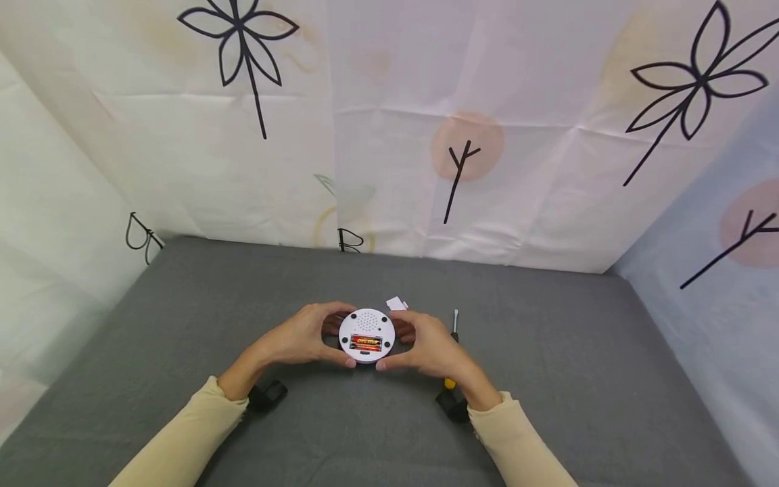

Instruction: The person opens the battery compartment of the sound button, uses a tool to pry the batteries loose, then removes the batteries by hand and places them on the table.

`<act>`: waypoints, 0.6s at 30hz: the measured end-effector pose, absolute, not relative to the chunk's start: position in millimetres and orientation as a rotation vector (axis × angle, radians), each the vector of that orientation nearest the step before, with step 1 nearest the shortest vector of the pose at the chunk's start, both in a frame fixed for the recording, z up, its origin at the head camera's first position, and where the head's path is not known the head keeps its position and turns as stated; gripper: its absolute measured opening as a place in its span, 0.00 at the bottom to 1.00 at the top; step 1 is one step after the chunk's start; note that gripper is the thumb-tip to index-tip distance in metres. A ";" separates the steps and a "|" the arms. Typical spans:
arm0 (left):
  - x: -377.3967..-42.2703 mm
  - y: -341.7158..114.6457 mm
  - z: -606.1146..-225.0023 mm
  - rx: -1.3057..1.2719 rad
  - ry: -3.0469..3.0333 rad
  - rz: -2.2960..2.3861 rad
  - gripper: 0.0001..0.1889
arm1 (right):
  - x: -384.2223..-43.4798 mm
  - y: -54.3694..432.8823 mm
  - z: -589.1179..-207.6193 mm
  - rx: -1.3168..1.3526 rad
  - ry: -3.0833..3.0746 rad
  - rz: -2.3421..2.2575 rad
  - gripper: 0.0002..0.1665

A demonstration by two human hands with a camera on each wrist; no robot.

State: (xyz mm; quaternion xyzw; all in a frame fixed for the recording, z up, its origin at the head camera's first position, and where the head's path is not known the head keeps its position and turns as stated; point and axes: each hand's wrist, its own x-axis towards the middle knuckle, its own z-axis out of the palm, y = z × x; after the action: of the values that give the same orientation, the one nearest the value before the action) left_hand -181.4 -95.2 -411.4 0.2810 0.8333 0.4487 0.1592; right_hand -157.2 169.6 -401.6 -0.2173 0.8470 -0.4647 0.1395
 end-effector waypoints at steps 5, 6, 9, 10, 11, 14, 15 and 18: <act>-180.6 -95.1 -411.1 0.805 2.398 1.266 0.44 | -154.0 163.1 -406.1 -0.598 2.509 -1.332 0.49; -180.4 -95.1 -411.1 0.803 2.402 1.262 0.44 | -153.7 162.4 -406.7 -0.593 2.523 -1.333 0.48; -180.1 -95.0 -410.6 0.802 2.405 1.257 0.45 | -152.8 161.5 -407.5 -0.592 2.561 -1.320 0.47; -180.1 -94.9 -410.4 0.804 2.406 1.257 0.46 | -152.5 161.5 -407.7 -0.595 2.569 -1.320 0.47; -180.1 -94.8 -410.4 0.807 2.406 1.258 0.46 | -152.3 161.6 -407.6 -0.597 2.580 -1.316 0.47; -180.3 -94.5 -410.7 0.815 2.406 1.265 0.48 | -151.6 161.6 -407.4 -0.604 2.602 -1.306 0.46; -180.3 -94.4 -410.8 0.816 2.408 1.264 0.48 | -151.5 161.5 -407.4 -0.606 2.605 -1.310 0.46; -180.1 -94.1 -411.1 0.815 2.408 1.261 0.49 | -151.2 160.8 -407.6 -0.605 2.615 -1.310 0.46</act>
State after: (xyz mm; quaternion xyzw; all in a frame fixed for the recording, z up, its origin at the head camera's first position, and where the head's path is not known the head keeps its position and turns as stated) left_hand -180.1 -94.1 -411.1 0.2840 0.8388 0.4392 0.1514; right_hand -151.2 160.8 -407.6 -0.2018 0.8730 -0.4372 0.0774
